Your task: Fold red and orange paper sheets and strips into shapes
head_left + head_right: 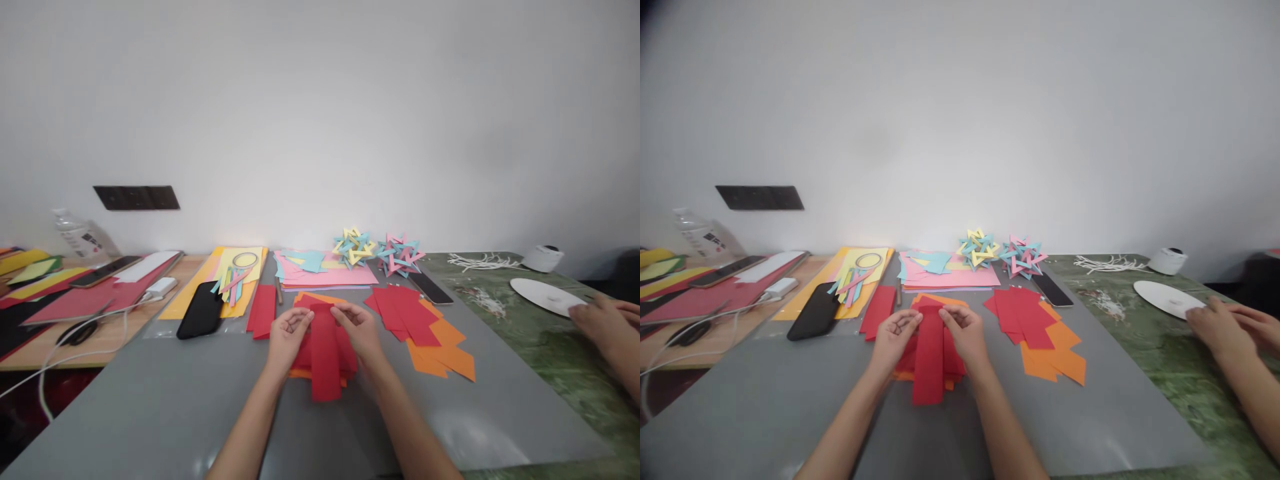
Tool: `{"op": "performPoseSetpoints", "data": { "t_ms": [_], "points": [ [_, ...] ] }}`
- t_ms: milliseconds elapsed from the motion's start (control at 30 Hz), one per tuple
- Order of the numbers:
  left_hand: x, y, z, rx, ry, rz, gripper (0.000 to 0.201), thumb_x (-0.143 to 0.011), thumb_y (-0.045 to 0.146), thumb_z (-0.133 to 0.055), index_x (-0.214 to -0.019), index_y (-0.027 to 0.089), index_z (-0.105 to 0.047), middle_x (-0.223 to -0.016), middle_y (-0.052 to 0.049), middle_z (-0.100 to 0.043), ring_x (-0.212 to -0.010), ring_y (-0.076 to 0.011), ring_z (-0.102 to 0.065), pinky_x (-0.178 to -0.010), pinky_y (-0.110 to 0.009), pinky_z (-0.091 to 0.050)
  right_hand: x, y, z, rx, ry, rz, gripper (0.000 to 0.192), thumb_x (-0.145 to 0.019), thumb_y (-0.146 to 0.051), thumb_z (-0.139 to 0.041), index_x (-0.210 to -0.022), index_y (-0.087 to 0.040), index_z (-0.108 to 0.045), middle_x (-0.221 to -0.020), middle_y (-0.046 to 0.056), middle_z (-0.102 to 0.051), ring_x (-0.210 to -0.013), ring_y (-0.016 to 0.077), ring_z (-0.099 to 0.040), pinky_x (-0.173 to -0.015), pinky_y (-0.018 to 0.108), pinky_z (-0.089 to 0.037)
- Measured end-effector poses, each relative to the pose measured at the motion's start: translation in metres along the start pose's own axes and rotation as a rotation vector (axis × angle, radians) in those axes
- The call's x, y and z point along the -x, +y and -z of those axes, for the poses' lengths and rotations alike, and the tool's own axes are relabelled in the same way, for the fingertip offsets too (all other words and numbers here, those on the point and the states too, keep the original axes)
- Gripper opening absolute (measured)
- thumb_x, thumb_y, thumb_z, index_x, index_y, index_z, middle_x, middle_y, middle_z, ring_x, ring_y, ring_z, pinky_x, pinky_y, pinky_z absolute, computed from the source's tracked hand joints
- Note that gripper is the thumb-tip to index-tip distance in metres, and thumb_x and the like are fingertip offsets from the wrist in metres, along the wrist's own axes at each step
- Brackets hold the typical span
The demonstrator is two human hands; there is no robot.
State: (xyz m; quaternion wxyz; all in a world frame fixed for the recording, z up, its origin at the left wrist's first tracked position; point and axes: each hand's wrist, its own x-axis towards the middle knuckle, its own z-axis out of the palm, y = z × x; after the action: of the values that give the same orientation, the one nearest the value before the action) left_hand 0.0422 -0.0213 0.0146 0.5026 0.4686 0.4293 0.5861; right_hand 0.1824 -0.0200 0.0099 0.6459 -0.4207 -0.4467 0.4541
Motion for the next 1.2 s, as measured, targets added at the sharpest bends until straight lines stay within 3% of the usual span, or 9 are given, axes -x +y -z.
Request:
{"op": "performPoseSetpoints", "data": {
  "t_ms": [267,633,867,967,1100,1200],
  "points": [
    [-0.002,-0.001,0.002,-0.027,0.029,0.000,0.027,-0.061,0.032,-0.065,-0.078,0.013,-0.060,-0.063,-0.005,-0.066,-0.057,-0.0138,-0.060,-0.053,-0.022,-0.048,0.002,-0.002,0.000,0.073,-0.069,0.022,0.014,-0.063,-0.029,-0.064,-0.066,-0.015,-0.063,-0.058,0.001,-0.059,-0.052,0.0112,-0.051,-0.055,0.025,-0.043],
    [-0.002,-0.004,0.003,-0.032,0.049,-0.031,0.023,-0.062,0.031,-0.064,-0.074,0.013,-0.059,-0.068,-0.006,-0.066,-0.060,-0.0135,-0.060,-0.053,-0.021,-0.047,0.001,0.004,-0.001,0.095,-0.086,-0.006,0.020,-0.065,-0.035,-0.062,-0.068,-0.015,-0.063,-0.063,0.002,-0.062,-0.058,0.0127,-0.055,-0.058,0.025,-0.044],
    [-0.007,-0.005,0.007,-0.048,0.155,-0.055,0.025,-0.060,0.032,-0.065,-0.073,0.012,-0.060,-0.060,-0.004,-0.064,-0.048,-0.0103,-0.055,-0.045,-0.018,-0.043,0.002,0.003,0.000,0.169,-0.289,-0.110,0.025,-0.063,-0.039,-0.062,-0.064,-0.014,-0.065,-0.060,0.002,-0.063,-0.055,0.0129,-0.054,-0.054,0.025,-0.043],
    [-0.006,-0.002,0.006,-0.040,0.159,-0.047,0.025,-0.060,0.033,-0.065,-0.073,0.013,-0.060,-0.055,-0.001,-0.063,-0.042,-0.0083,-0.051,-0.042,-0.018,-0.041,0.002,0.005,0.000,0.188,-0.269,-0.079,0.023,-0.062,-0.037,-0.063,-0.060,-0.014,-0.064,-0.056,0.002,-0.062,-0.051,0.0120,-0.052,-0.051,0.024,-0.041],
    [-0.005,-0.001,0.005,-0.035,0.070,0.079,0.031,-0.058,0.033,-0.067,-0.080,0.013,-0.060,-0.050,0.001,-0.061,-0.040,-0.0091,-0.051,-0.044,-0.020,-0.043,-0.001,0.009,0.003,0.185,-0.184,-0.041,0.022,-0.062,-0.036,-0.063,-0.061,-0.014,-0.065,-0.054,0.002,-0.062,-0.050,0.0119,-0.052,-0.049,0.023,-0.041],
    [-0.003,-0.003,0.004,-0.077,-0.047,0.165,0.031,-0.053,0.031,-0.071,-0.075,0.012,-0.062,-0.049,0.000,-0.061,-0.043,-0.0103,-0.053,-0.045,-0.020,-0.043,-0.004,0.011,0.007,0.170,-0.111,-0.027,0.023,-0.061,-0.037,-0.063,-0.061,-0.014,-0.065,-0.056,0.003,-0.063,-0.051,0.0132,-0.053,-0.050,0.024,-0.042]
  ]
}}
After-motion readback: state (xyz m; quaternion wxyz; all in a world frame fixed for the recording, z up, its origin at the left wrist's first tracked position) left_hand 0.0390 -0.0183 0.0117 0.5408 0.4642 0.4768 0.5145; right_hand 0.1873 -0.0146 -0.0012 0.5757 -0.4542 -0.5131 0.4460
